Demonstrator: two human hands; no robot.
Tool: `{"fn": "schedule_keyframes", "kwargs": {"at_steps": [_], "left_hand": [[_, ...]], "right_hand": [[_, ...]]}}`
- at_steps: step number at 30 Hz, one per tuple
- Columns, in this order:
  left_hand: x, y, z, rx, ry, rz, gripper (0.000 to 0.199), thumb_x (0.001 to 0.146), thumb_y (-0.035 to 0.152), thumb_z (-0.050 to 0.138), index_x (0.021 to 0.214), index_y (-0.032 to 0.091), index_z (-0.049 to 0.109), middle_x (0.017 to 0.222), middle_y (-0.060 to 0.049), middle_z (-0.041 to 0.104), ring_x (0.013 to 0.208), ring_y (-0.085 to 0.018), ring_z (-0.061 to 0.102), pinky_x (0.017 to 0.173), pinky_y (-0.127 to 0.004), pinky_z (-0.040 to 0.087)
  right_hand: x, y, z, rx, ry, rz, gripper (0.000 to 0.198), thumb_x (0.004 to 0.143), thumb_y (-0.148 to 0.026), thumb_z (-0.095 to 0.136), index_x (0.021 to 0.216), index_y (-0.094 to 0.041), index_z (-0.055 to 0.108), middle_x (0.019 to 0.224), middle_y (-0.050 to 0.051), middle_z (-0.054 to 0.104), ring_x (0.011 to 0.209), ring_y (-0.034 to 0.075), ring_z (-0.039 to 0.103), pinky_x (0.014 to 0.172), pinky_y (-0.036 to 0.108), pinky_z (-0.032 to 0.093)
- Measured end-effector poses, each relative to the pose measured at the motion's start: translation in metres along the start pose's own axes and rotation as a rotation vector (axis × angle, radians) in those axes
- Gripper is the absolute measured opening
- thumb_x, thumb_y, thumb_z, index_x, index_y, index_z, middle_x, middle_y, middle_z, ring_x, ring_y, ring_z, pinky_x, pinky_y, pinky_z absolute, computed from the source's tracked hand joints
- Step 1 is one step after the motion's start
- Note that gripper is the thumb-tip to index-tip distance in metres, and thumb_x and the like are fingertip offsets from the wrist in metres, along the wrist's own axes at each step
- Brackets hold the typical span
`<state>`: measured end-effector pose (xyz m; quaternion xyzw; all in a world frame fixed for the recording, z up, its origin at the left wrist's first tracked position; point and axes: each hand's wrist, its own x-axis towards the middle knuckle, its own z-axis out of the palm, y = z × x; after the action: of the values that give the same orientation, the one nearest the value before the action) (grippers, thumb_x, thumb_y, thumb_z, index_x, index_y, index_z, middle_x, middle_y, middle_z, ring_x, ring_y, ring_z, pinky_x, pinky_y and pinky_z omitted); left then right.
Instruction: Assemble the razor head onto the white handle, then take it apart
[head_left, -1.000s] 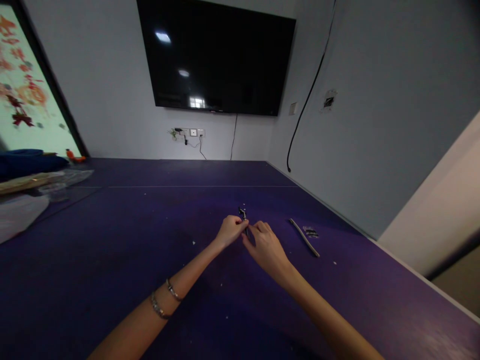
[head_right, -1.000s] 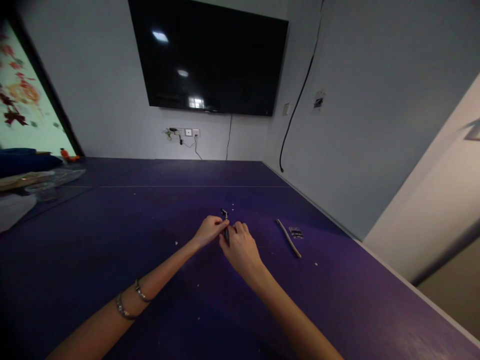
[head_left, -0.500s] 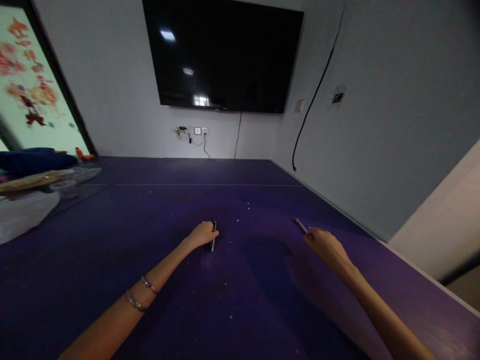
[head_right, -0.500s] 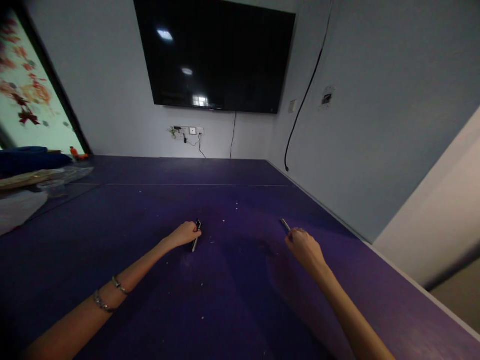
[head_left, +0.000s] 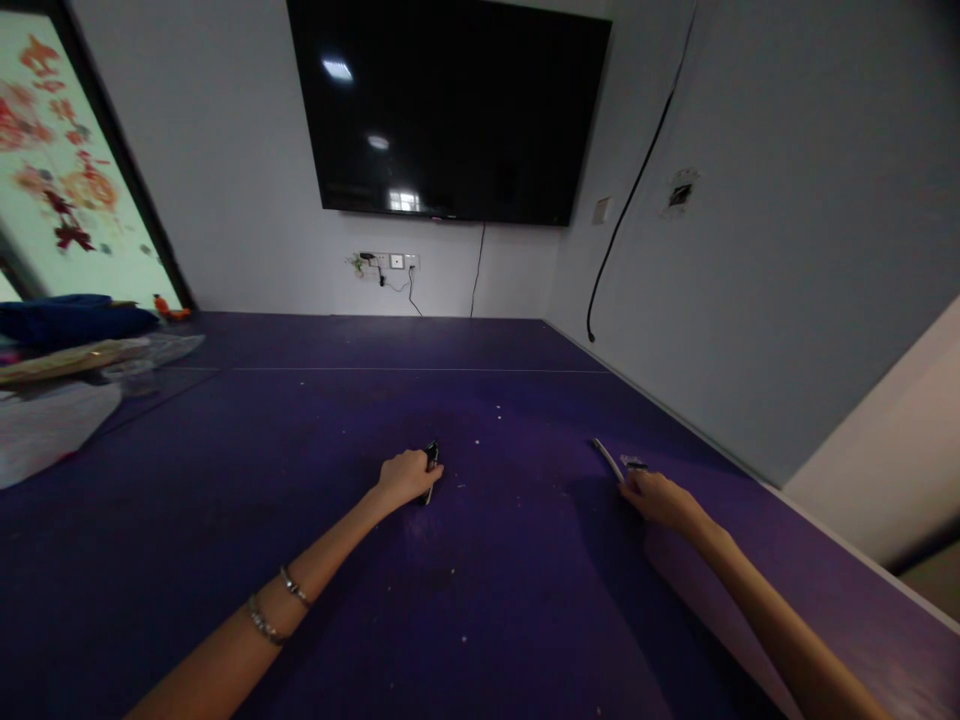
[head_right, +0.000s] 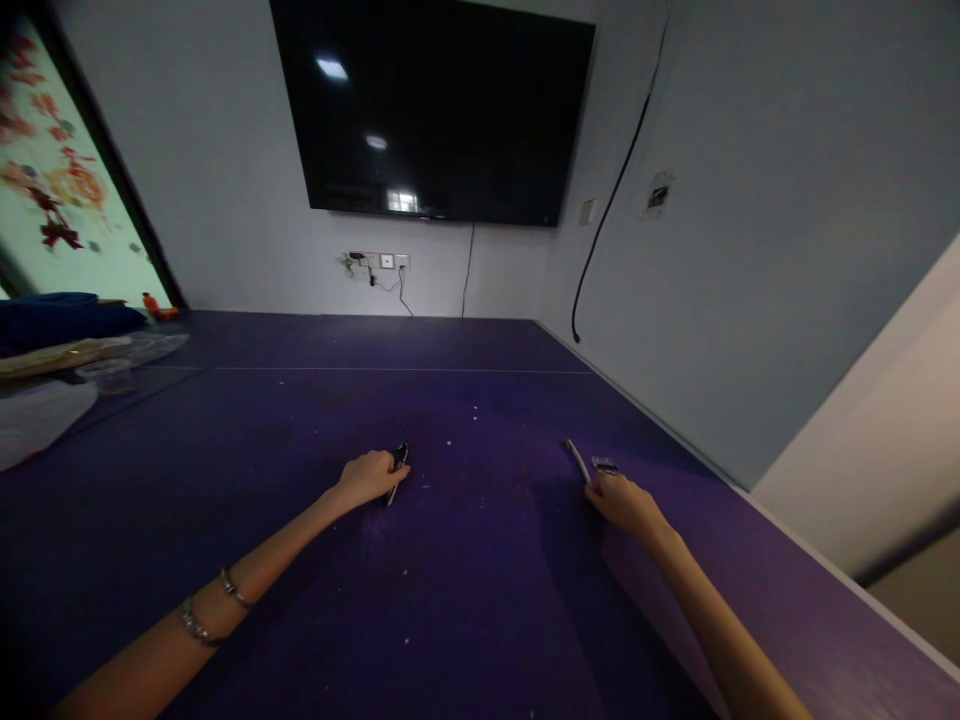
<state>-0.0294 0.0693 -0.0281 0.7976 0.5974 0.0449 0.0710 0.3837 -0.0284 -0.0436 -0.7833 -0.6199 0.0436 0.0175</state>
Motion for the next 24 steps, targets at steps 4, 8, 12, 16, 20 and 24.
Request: {"fn": "schedule_keyframes", "kwargs": {"at_steps": [4,8,12,16,20,24], "left_hand": [[-0.005,0.0,0.004,0.0,-0.003,-0.026,0.038,0.079,0.047,0.043,0.077,0.017,0.067,0.08,-0.011,0.068,0.079,-0.027,0.065,0.066,-0.034,0.048],[-0.006,0.004,0.007,0.0,0.016,-0.035,0.035,0.08,0.042,0.042,0.081,0.018,0.067,0.083,-0.011,0.068,0.081,-0.026,0.065,0.067,-0.034,0.048],[-0.005,0.011,0.01,0.003,0.035,-0.028,0.038,0.081,0.043,0.039,0.083,0.018,0.067,0.087,-0.012,0.068,0.083,-0.027,0.065,0.067,-0.035,0.048],[-0.004,0.016,0.012,0.009,0.05,-0.023,0.038,0.082,0.044,0.04,0.083,0.018,0.067,0.088,-0.011,0.069,0.084,-0.027,0.065,0.067,-0.034,0.048],[-0.005,0.017,0.012,0.008,0.052,-0.01,0.037,0.083,0.045,0.041,0.084,0.018,0.066,0.09,-0.012,0.069,0.086,-0.027,0.065,0.069,-0.034,0.048],[-0.006,0.016,0.01,0.002,0.039,-0.001,0.036,0.083,0.045,0.042,0.085,0.019,0.066,0.09,-0.011,0.069,0.087,-0.026,0.065,0.069,-0.033,0.047]], "right_hand": [[0.001,-0.016,-0.002,-0.008,0.015,-0.031,0.03,0.085,-0.035,0.041,0.077,-0.016,0.064,0.074,0.01,0.067,0.068,0.021,0.063,0.054,0.025,0.036],[-0.008,-0.068,-0.005,-0.017,0.101,-0.059,0.034,0.085,-0.035,0.039,0.075,-0.016,0.065,0.073,0.011,0.068,0.07,0.021,0.065,0.057,0.025,0.038],[-0.022,-0.139,-0.004,0.051,0.138,-0.122,0.033,0.085,-0.035,0.04,0.078,-0.017,0.067,0.077,0.01,0.069,0.073,0.023,0.066,0.059,0.027,0.042],[-0.031,-0.2,0.001,0.057,0.138,-0.231,0.034,0.085,-0.033,0.039,0.082,-0.016,0.069,0.082,0.013,0.07,0.076,0.024,0.067,0.064,0.029,0.045],[-0.035,-0.239,0.005,0.06,0.137,-0.289,0.034,0.083,-0.031,0.04,0.083,-0.013,0.069,0.085,0.015,0.07,0.079,0.026,0.067,0.067,0.033,0.048],[-0.034,-0.258,0.007,0.083,0.117,-0.3,0.035,0.084,-0.031,0.039,0.085,-0.012,0.069,0.087,0.016,0.07,0.081,0.028,0.067,0.069,0.034,0.048]]}}
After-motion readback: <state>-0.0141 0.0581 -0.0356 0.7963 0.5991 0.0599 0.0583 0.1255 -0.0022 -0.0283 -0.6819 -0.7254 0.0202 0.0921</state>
